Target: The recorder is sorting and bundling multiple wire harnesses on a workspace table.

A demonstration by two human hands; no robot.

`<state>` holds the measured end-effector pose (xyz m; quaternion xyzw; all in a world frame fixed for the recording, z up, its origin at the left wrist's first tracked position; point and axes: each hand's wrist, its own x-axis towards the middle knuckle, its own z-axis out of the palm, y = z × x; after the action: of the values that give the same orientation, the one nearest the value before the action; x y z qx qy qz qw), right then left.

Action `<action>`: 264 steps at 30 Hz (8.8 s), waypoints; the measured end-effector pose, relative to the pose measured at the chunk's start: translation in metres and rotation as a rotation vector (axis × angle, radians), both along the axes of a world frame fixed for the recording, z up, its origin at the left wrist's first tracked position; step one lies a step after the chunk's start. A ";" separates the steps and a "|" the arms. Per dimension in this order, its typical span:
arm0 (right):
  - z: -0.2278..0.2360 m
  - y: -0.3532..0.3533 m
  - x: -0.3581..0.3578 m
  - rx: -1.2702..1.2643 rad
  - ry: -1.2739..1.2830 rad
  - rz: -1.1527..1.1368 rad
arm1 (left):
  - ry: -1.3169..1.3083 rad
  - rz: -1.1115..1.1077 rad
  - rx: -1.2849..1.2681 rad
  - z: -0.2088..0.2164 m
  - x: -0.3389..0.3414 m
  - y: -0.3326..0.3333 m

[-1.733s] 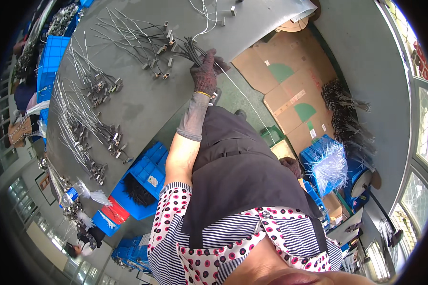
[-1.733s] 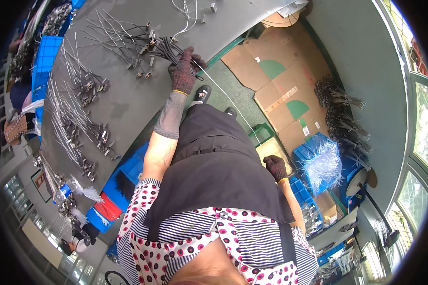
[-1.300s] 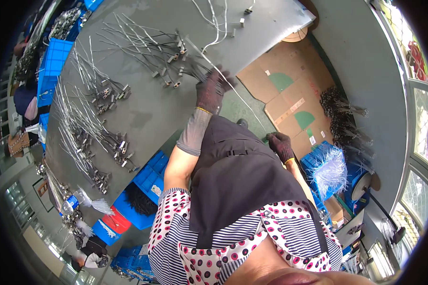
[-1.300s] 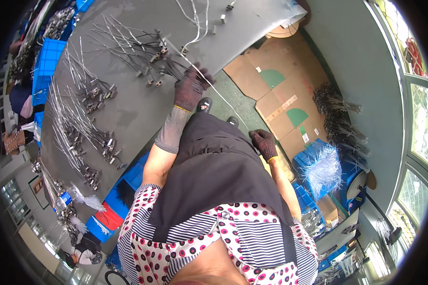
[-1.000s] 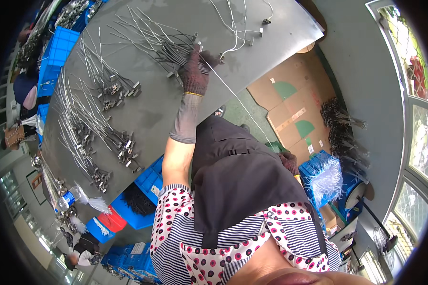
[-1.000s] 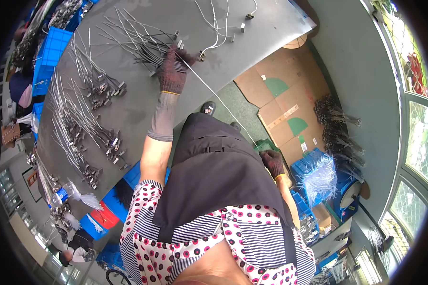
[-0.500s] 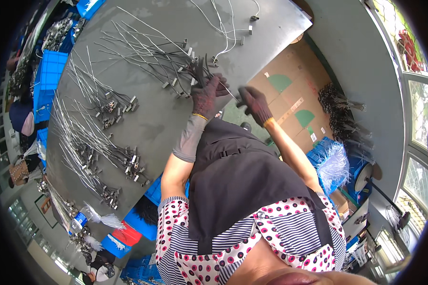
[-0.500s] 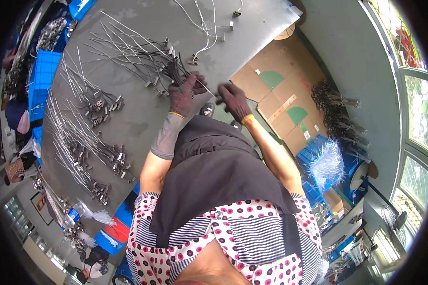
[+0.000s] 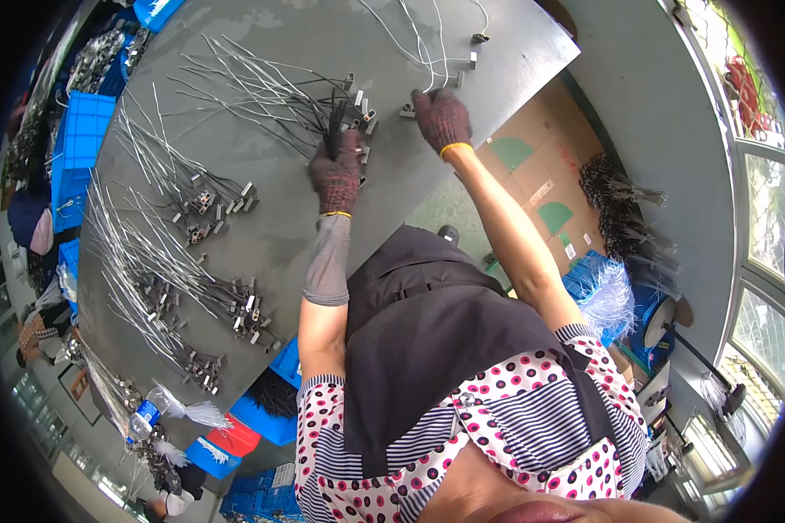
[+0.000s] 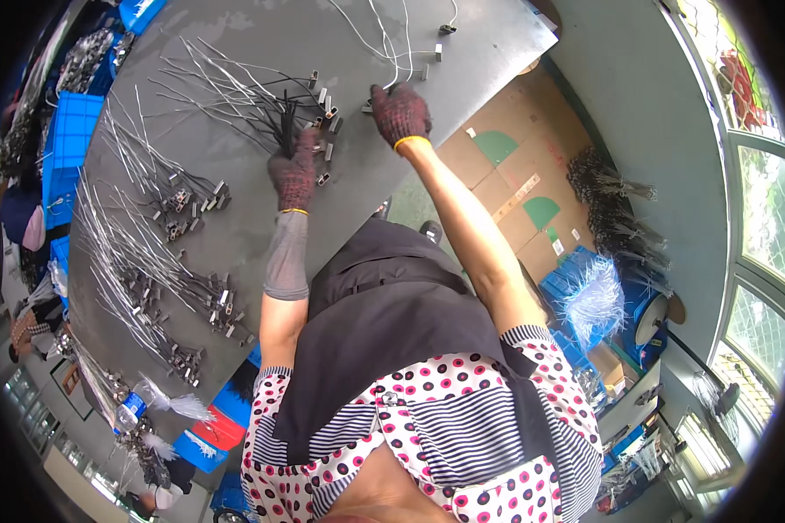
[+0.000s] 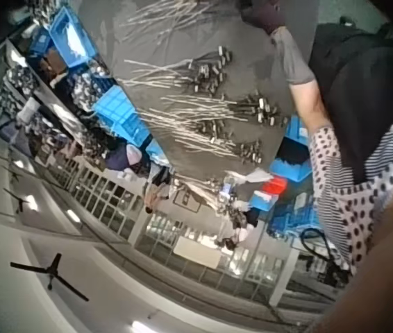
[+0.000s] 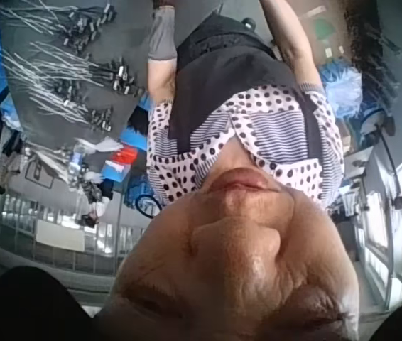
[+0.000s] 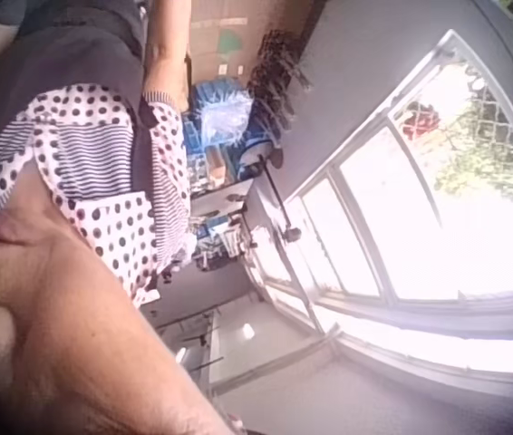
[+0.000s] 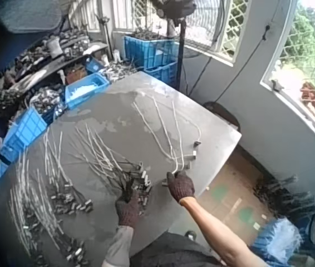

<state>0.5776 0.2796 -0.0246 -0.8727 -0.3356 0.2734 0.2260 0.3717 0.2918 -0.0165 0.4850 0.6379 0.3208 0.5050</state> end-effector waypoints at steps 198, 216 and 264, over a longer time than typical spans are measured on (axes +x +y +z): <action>0.018 -0.085 0.014 0.446 1.312 -0.448 | -0.463 -0.166 -0.110 -0.003 0.092 -0.019; -0.033 -0.011 0.086 0.100 -0.551 0.727 | -0.820 0.291 -0.339 0.002 0.028 0.028; -0.013 -0.495 0.075 -0.009 0.349 -0.044 | -0.908 0.158 -0.356 -0.026 0.124 -0.061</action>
<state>0.6526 -0.2150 -0.0374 -0.8201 -0.2708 0.4172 0.2830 0.4960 0.2307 -0.0425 0.1525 0.4331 0.4229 0.7812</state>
